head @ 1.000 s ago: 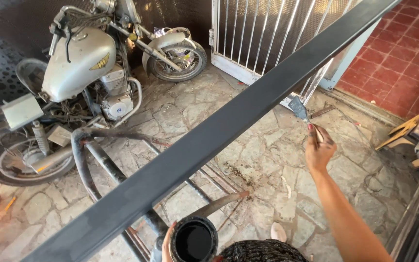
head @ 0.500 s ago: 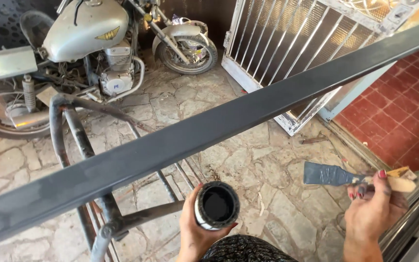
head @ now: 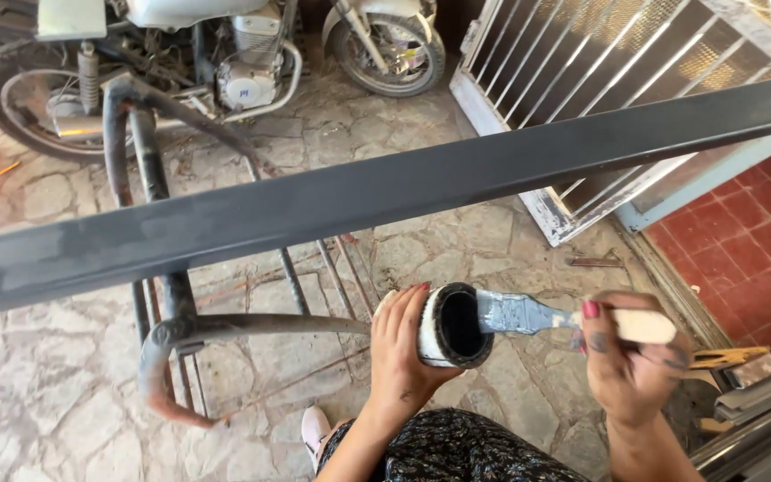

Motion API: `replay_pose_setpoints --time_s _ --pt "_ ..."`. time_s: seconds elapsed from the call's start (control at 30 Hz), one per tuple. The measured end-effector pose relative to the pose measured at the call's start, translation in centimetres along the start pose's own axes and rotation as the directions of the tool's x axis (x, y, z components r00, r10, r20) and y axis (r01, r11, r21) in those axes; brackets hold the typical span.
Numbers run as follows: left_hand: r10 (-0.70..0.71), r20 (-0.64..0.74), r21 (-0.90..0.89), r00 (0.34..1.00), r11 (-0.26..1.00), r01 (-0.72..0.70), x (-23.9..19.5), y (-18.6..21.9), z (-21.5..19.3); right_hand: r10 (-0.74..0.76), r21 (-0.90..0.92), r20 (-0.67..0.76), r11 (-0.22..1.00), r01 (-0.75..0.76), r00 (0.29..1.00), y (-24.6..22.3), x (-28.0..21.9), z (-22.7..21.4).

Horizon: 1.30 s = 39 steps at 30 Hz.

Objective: A person uses a paintbrush to apply a coat of grey paint to a long metal beam while holding a small paint can.

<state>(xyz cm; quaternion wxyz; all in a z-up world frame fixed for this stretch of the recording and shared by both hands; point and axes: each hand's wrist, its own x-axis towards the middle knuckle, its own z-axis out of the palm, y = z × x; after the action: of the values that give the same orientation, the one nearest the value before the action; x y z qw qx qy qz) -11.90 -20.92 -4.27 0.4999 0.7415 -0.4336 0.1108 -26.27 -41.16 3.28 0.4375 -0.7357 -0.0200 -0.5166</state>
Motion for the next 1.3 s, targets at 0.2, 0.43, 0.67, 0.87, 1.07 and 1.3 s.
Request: replay_pose_setpoints --time_s 0.2,0.43,0.67,0.87,1.07,1.3 --pt "-0.010 0.003 0.029 1.000 1.000 0.010 -0.3 2.4 1.1 0.137 -0.300 0.334 0.953 -0.032 0.933 -0.1 1.6 0.8" --pt "-0.010 0.027 0.048 1.000 0.999 0.008 -0.9 3.1 2.2 0.363 -0.511 0.426 0.853 -0.111 0.828 -0.8 1.6 1.2" --pt "-0.058 0.018 0.054 0.998 0.997 0.057 -2.3 2.9 3.9 0.349 -0.419 0.381 0.891 -0.176 0.856 -1.4 1.2 1.4" --pt "-0.156 -0.077 -0.006 0.985 0.988 0.156 -3.1 1.6 6.1 0.363 -0.283 0.307 0.917 -0.279 0.880 1.0 -0.9 -1.1" --pt "-0.389 -0.094 -0.143 0.916 0.916 0.374 -1.8 2.6 5.6 0.526 0.138 0.074 0.836 -0.531 0.847 4.8 -5.5 -4.3" --pt "-0.398 -0.138 -0.210 0.907 0.907 0.366 -0.2 2.9 6.0 0.875 0.517 -0.052 0.435 -0.737 0.481 7.2 -8.0 -5.2"
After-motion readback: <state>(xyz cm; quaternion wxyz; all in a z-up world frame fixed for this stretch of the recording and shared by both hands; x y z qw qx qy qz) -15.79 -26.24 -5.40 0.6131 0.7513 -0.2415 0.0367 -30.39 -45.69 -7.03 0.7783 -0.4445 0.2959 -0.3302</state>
